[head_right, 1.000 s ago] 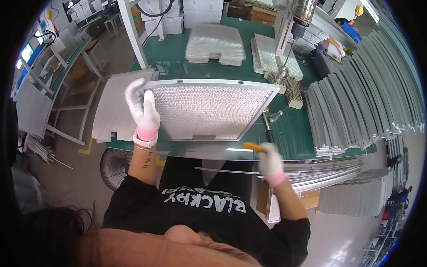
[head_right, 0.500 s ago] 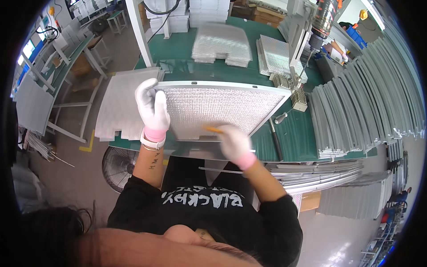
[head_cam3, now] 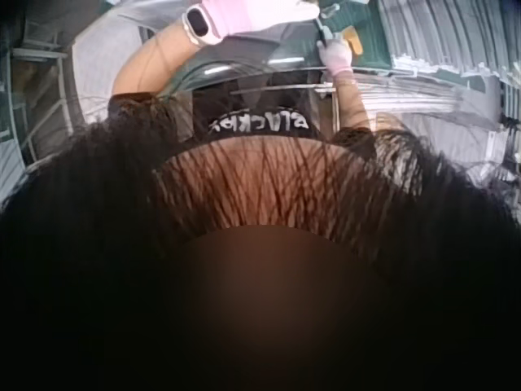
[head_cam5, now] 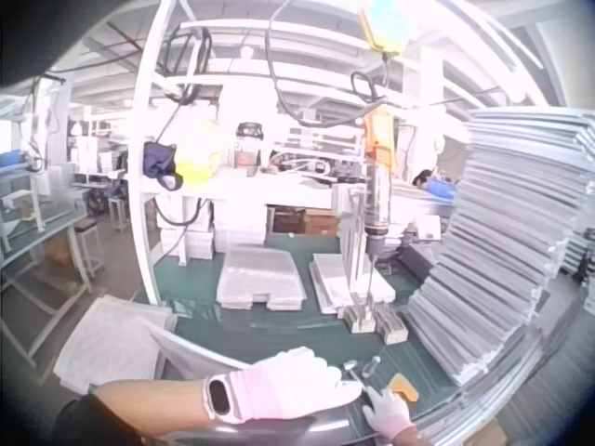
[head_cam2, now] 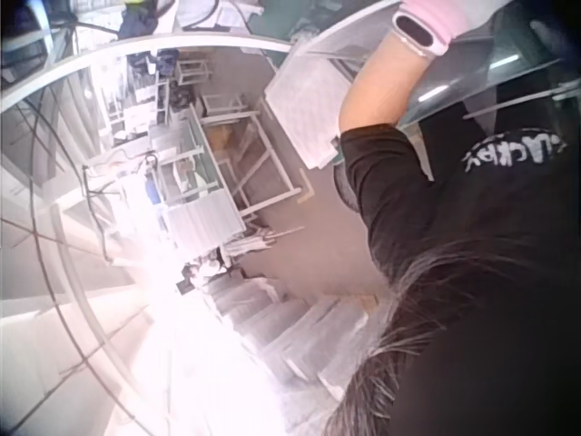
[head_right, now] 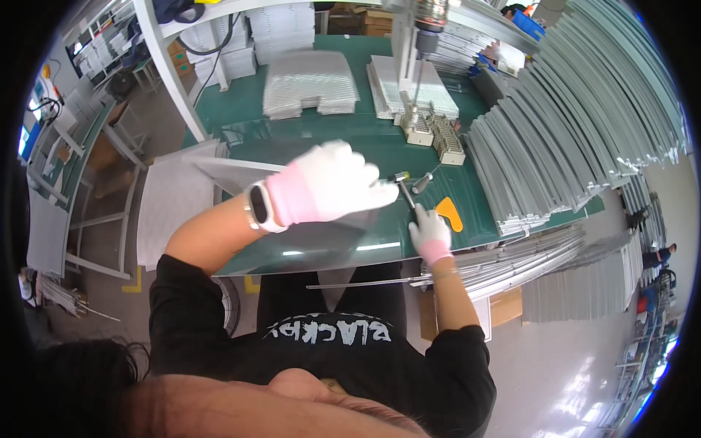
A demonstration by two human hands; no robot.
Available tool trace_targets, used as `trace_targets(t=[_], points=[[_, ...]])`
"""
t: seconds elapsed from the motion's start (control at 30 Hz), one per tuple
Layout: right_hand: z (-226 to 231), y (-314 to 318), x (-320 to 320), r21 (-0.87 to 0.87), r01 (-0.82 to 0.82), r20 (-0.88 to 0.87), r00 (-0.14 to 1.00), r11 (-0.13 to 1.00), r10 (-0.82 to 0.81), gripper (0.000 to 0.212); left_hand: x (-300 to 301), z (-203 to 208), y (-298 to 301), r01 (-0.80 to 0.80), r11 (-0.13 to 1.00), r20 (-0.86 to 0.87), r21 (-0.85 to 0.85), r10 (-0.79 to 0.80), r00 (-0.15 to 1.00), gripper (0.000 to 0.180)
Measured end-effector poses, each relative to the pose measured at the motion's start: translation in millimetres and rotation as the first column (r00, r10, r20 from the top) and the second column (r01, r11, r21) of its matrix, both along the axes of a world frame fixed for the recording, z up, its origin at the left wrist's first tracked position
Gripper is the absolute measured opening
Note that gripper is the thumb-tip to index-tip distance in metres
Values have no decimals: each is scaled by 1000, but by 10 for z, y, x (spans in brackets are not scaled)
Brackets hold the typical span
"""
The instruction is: Assemble metal mesh filters by attaching frames and securing them with tools.
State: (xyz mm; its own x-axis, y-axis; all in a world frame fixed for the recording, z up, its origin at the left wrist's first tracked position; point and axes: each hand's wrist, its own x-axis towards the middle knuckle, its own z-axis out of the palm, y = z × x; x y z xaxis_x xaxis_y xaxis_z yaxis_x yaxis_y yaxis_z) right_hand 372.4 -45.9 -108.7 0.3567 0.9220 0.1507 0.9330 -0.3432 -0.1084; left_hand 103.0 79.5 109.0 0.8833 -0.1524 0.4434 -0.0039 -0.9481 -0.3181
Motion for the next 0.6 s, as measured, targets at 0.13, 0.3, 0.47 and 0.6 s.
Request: trace_targets(t=[0.13,0.3,0.47,0.6], points=[[-214,-62,76,74,-60,-108,992,995,68,48,115,-245,96,50,999,-31,-6,-50,998,23],[645,-519,-74,365,-77,-652,690,928,314,54,224,-534,7,-29,962,498,-270,166,851,64],[1851,-933,-144,476,-177,-493,757,861,428,55,431,-611,-101,-223,901,535,-372,404,742,68],[2403,-1041,-162,413,-320,-304,835,853,460,53,498,-672,-108,-251,893,589,-373,437,680,61]])
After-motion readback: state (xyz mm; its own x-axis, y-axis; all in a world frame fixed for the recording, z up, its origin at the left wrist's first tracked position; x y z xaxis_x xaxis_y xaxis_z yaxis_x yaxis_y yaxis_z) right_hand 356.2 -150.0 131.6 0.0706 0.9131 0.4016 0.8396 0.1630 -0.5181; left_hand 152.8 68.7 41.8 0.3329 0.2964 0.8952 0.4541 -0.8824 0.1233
